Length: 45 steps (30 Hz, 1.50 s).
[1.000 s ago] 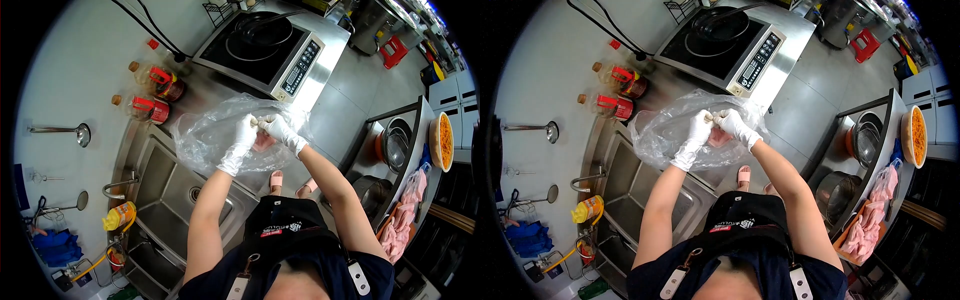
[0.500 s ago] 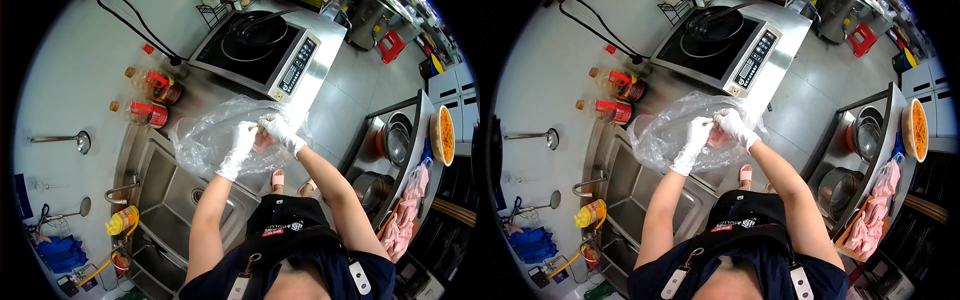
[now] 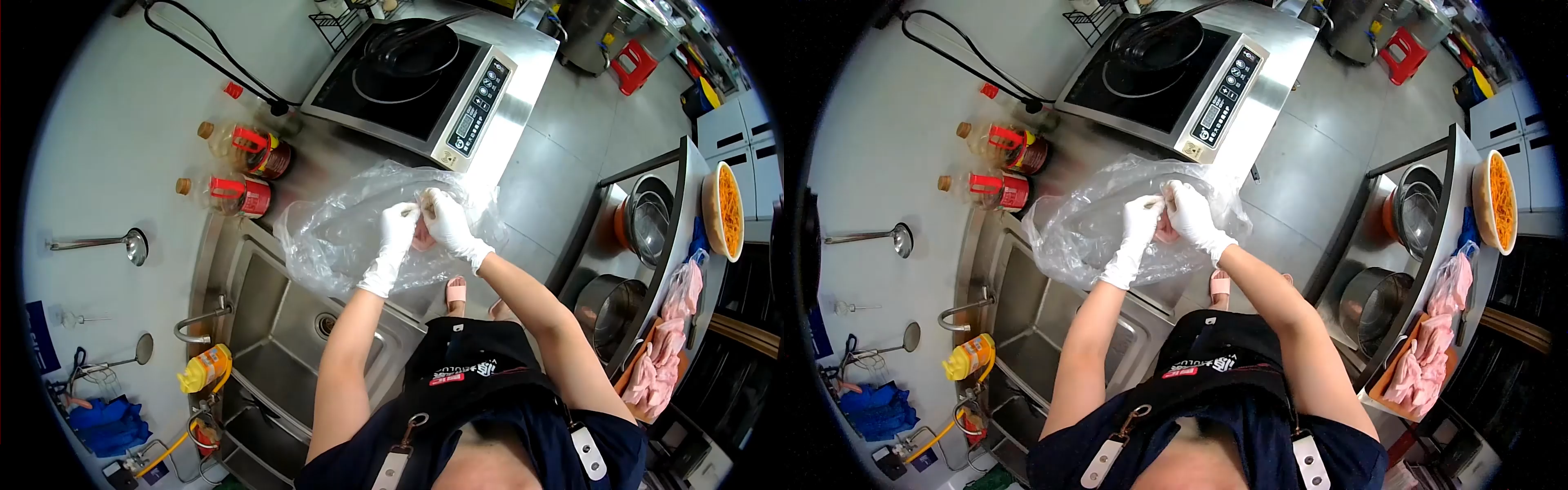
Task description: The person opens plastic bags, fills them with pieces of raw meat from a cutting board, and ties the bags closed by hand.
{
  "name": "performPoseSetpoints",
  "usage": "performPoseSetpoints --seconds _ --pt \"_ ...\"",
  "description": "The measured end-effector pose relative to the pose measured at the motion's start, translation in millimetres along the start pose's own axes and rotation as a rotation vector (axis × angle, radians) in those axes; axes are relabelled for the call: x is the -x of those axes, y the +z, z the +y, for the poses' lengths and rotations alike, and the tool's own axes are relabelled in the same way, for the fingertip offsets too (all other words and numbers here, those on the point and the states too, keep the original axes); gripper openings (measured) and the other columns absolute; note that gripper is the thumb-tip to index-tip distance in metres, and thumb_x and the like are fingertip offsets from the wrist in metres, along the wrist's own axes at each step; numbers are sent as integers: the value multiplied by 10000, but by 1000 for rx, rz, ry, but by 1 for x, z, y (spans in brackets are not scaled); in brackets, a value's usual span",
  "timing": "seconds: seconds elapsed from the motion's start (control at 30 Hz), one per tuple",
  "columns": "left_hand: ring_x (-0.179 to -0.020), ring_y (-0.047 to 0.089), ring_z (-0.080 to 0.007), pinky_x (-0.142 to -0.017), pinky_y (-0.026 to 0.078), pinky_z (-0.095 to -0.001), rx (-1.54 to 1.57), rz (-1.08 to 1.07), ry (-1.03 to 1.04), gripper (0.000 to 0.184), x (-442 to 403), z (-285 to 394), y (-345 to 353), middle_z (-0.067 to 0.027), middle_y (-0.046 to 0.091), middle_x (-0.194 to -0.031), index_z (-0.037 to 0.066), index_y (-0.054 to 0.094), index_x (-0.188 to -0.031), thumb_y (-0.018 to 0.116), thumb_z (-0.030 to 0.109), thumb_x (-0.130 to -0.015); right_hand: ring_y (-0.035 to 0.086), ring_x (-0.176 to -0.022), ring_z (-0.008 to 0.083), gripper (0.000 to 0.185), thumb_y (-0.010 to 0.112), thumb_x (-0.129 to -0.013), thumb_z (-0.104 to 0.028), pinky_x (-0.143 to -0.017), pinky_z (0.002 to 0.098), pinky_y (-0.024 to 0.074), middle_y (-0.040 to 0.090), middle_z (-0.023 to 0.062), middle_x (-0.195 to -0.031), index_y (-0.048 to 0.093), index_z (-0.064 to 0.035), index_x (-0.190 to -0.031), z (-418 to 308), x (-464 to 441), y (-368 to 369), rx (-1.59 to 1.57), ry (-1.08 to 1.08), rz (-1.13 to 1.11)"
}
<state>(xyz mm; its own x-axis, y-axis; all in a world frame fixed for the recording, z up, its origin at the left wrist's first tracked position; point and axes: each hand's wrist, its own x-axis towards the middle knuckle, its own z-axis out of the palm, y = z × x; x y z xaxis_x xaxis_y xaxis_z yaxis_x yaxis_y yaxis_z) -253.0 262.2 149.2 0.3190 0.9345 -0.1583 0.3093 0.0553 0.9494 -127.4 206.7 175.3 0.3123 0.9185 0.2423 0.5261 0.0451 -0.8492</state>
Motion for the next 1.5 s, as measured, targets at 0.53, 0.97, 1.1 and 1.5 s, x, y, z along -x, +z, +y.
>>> performPoseSetpoints --seconds 0.53,0.97,1.1,1.5 --pt "-629 537 -76 -577 437 -217 -18 -437 -141 174 -15 28 -30 -13 640 -772 -17 663 -941 636 108 -823 559 -777 350 93 546 -777 -5 -687 405 465 555 160 -777 503 -41 -851 7 -5 -5 -70 -37 -44" --pt "-605 497 -37 -515 387 -188 88 -560 -379 221 -33 21 -40 17 636 -782 -17 658 -1023 623 75 -825 518 -790 363 86 533 -746 -13 -724 415 430 540 173 -788 530 -36 -829 -3 3 0 -21 -184 3" --pt "-594 498 -35 -499 379 -191 90 -479 -424 179 -26 29 -35 19 641 -769 1 676 -975 626 60 -813 525 -787 369 84 508 -745 -16 -728 419 429 557 182 -785 555 -29 -813 -2 3 1 9 -192 -10" --pt "-483 446 -33 -448 341 -182 73 -318 -443 95 -14 28 -21 34 590 -630 45 686 -828 677 139 -814 533 -779 365 137 550 -708 32 -710 417 445 560 165 -796 535 -40 -823 8 5 7 43 -157 13"
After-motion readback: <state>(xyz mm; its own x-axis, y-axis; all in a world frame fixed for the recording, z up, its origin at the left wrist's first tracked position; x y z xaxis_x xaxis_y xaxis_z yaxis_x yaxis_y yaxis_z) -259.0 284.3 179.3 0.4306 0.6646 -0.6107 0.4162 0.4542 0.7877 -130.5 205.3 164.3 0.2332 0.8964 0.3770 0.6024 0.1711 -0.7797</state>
